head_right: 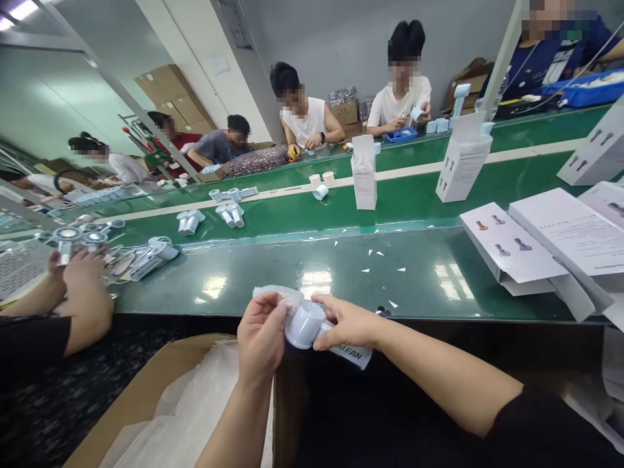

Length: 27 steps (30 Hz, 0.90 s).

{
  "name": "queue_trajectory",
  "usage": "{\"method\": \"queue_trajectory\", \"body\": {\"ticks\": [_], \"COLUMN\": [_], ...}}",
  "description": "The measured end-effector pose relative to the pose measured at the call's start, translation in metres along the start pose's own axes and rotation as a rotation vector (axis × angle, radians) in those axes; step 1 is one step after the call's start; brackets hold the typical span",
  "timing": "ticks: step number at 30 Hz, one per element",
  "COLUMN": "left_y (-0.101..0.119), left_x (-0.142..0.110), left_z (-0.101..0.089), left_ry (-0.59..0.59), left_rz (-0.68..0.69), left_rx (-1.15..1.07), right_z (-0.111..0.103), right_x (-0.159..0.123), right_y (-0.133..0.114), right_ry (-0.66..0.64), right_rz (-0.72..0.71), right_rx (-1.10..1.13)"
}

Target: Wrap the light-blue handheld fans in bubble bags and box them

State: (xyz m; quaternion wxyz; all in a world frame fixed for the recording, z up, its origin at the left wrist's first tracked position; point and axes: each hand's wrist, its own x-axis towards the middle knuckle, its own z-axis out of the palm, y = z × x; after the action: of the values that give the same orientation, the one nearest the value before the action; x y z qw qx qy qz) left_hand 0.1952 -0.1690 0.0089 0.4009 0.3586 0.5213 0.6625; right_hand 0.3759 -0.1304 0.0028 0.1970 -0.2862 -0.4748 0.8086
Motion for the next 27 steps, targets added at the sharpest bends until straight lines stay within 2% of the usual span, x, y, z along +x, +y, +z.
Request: {"method": "queue_trajectory", "body": {"ticks": [2,5,6,8,10,12,14,18,20,22,24,27], "left_y": [0.001,0.004,0.004,0.004,0.002,0.001,0.001,0.005,0.010,0.016,0.019,0.011], "left_x": [-0.004,-0.004,-0.004,-0.005,-0.008,-0.013,-0.017,-0.018,-0.018,-0.021,-0.028,-0.039], "left_z": [-0.001,-0.008,-0.010,-0.011,-0.007,-0.002,0.003,0.005,0.004,0.004,0.003,-0.002], "left_ry": [-0.123,-0.275,-0.279,-0.203,-0.088,-0.058,-0.152,-0.411,-0.539,-0.651,-0.673,-0.519], "left_rz": [0.002,-0.084,-0.111,-0.113,-0.045,0.053,0.140,0.208,0.251,0.392,0.643,0.977], "left_rx": [0.174,0.393,0.450,0.515,0.526,0.533,0.563,0.556,0.574,0.652,0.755,0.885], "right_z": [0.000,-0.006,-0.009,-0.013,-0.013,-0.010,-0.006,-0.001,-0.001,-0.002,-0.004,-0.006], "right_x": [-0.007,-0.016,-0.019,-0.026,-0.034,-0.041,-0.047,-0.047,-0.044,-0.043,-0.045,-0.049], "right_y": [0.002,0.005,0.006,0.008,0.009,0.011,0.013,0.021,0.025,0.028,0.029,0.031], "right_ry": [-0.002,0.116,0.164,0.180,0.075,-0.060,-0.097,0.009,-0.003,0.001,0.059,0.196], "right_rz": [-0.071,-0.083,-0.079,-0.090,-0.094,-0.050,0.005,0.004,-0.018,-0.039,-0.055,-0.075], "right_rx": [-0.118,-0.228,-0.240,-0.223,-0.154,-0.069,-0.023,-0.006,0.010,0.043,0.082,0.031]}}
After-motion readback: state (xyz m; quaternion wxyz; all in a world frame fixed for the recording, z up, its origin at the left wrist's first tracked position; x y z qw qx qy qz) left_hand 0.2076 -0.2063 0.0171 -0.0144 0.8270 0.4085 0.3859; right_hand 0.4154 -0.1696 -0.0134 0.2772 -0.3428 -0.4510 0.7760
